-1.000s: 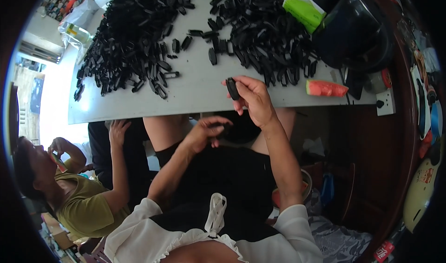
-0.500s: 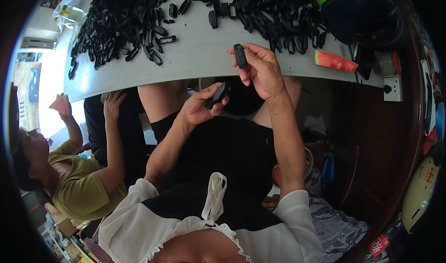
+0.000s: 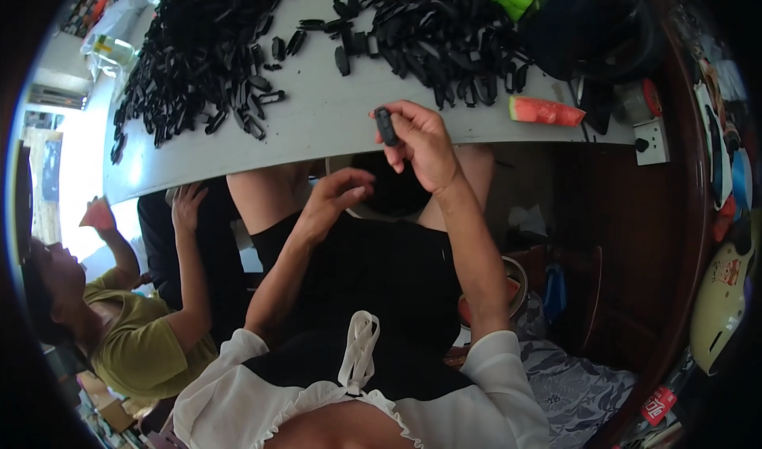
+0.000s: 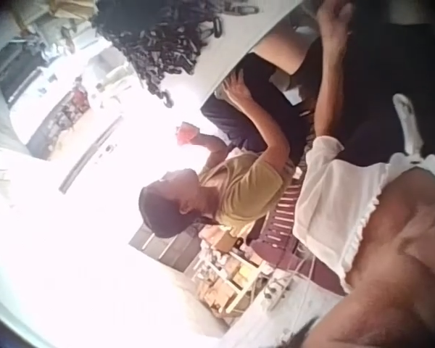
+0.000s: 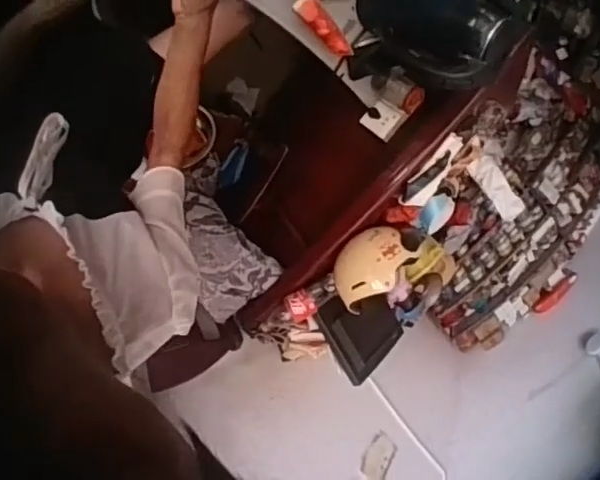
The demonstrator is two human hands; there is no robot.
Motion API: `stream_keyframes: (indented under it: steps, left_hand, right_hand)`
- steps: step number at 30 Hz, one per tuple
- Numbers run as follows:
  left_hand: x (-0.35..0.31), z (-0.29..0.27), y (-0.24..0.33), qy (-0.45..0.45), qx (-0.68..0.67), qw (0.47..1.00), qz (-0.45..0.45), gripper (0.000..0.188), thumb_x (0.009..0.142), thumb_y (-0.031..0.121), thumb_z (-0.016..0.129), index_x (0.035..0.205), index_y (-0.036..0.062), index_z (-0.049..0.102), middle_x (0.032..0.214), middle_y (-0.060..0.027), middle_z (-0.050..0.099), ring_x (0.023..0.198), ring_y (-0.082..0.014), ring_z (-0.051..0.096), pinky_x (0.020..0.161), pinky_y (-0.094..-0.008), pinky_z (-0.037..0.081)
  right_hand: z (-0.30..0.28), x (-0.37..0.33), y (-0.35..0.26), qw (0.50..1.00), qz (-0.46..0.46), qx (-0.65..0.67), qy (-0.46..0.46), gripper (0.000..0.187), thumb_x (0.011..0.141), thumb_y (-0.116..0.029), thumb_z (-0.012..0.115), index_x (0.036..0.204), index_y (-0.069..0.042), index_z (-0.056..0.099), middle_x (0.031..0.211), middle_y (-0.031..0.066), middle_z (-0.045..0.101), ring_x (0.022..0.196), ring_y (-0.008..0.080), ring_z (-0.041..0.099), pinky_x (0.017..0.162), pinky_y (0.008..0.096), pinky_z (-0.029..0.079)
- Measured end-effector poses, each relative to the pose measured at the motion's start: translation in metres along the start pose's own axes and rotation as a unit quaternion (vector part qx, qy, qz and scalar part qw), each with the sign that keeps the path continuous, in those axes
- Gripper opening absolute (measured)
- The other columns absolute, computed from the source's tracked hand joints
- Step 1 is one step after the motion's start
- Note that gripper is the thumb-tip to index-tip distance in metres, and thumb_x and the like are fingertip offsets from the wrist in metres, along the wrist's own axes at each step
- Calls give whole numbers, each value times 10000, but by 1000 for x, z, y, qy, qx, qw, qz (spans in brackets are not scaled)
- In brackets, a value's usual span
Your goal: Assembling small black plastic clips or components by hand at a table.
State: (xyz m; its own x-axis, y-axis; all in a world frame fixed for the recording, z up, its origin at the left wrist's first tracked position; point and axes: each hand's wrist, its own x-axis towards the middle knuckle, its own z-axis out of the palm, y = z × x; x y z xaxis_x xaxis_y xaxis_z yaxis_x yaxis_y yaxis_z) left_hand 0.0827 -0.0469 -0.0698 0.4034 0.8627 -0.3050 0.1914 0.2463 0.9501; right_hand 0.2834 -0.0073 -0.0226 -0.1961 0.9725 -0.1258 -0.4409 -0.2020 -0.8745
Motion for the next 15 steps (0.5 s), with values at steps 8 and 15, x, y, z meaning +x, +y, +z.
stream_keyframes:
  steps: [8,15]
  left_hand:
    - [-5,17,65,62,-100,989,90,130,890,39,572,1015,27,607,753,27,563,648,-33,492,585,-164,394]
    - [45,73,94,-45,19,989,137,263,836,-45,595,1089,19,559,786,-12,553,640,-62,541,560,-183,433]
  right_hand:
    - [17,-40,-3,994,-55,-73,58,226,939,-146,500,1088,20,535,783,62,593,521,72,508,439,187,393]
    - [-43,-98,-47,966,-157,109,175,331,973,-262,457,1101,33,536,821,69,544,596,101,506,424,191,377]
